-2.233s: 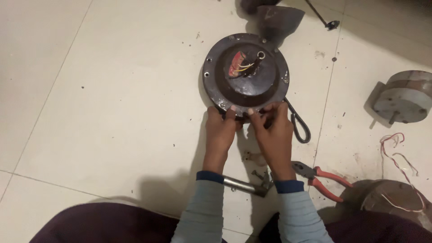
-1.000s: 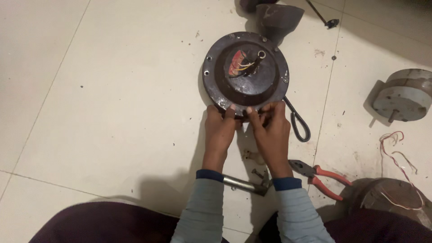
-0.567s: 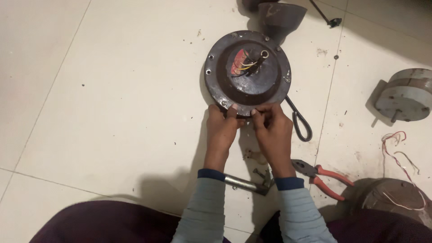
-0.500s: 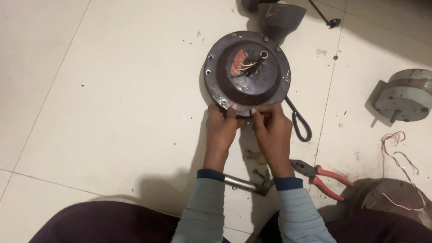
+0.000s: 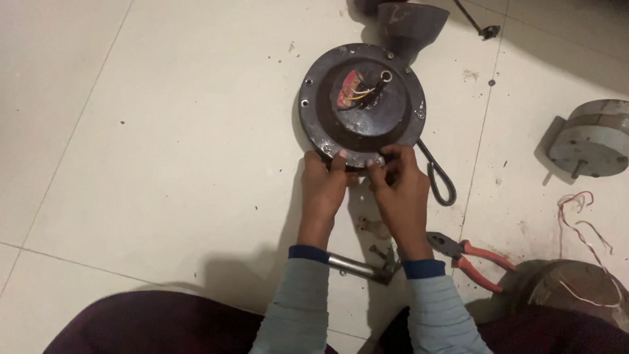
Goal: The person sits on the floor and assembles a circular electrical component. They insert a metal rod into the center, place washers and nuts around the perimeter, and tighten them using a screwdriver. The person handles the component, washers, nuts, and tools directly.
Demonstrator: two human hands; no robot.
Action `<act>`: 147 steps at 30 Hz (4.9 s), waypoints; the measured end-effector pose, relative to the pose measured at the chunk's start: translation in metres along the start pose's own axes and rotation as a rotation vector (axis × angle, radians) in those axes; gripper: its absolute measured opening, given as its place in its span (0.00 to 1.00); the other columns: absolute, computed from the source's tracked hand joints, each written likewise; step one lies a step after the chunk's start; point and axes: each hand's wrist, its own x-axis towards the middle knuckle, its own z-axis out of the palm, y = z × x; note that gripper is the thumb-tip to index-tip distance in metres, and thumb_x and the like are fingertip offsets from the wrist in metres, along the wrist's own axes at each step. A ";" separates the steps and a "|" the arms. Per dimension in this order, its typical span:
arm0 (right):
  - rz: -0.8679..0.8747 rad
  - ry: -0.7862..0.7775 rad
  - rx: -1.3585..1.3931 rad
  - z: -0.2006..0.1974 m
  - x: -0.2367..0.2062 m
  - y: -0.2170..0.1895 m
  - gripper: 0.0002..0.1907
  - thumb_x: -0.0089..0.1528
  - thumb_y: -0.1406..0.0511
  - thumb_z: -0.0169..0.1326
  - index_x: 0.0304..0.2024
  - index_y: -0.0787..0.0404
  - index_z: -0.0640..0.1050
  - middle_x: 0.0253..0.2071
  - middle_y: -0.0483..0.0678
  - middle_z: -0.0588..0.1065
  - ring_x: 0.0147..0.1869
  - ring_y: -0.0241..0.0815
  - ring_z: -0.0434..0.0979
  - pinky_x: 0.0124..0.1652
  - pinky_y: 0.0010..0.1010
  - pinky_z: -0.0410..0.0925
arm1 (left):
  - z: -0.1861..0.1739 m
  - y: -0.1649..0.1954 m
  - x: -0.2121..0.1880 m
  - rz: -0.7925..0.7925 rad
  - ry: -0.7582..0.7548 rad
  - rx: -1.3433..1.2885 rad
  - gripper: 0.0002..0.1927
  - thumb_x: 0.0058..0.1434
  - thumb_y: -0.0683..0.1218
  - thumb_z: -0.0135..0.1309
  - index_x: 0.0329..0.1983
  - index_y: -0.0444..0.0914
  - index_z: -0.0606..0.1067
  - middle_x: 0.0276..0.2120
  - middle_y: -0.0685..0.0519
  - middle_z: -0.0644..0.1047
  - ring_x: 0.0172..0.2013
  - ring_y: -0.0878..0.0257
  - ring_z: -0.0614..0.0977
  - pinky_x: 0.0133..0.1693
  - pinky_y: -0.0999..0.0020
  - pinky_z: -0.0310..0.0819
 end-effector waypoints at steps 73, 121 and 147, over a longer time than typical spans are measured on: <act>-0.059 0.046 -0.067 0.009 -0.004 0.007 0.08 0.65 0.67 0.59 0.36 0.65 0.75 0.28 0.52 0.79 0.28 0.44 0.80 0.30 0.34 0.70 | -0.004 -0.002 0.004 -0.036 -0.006 -0.037 0.18 0.66 0.45 0.52 0.49 0.25 0.65 0.42 0.41 0.78 0.31 0.58 0.86 0.33 0.67 0.84; 0.114 0.152 0.151 -0.031 0.012 0.036 0.17 0.72 0.59 0.54 0.34 0.65 0.74 0.24 0.47 0.74 0.28 0.31 0.73 0.30 0.25 0.64 | -0.001 -0.005 0.006 0.049 0.003 -0.020 0.19 0.66 0.47 0.53 0.49 0.26 0.67 0.42 0.42 0.79 0.30 0.61 0.85 0.32 0.68 0.82; 0.469 0.014 -0.100 -0.094 -0.073 0.057 0.12 0.58 0.75 0.51 0.41 0.70 0.83 0.30 0.53 0.82 0.34 0.39 0.84 0.37 0.29 0.74 | -0.004 -0.024 -0.063 0.223 -0.534 0.632 0.12 0.57 0.44 0.54 0.40 0.34 0.81 0.30 0.50 0.84 0.32 0.63 0.86 0.38 0.66 0.81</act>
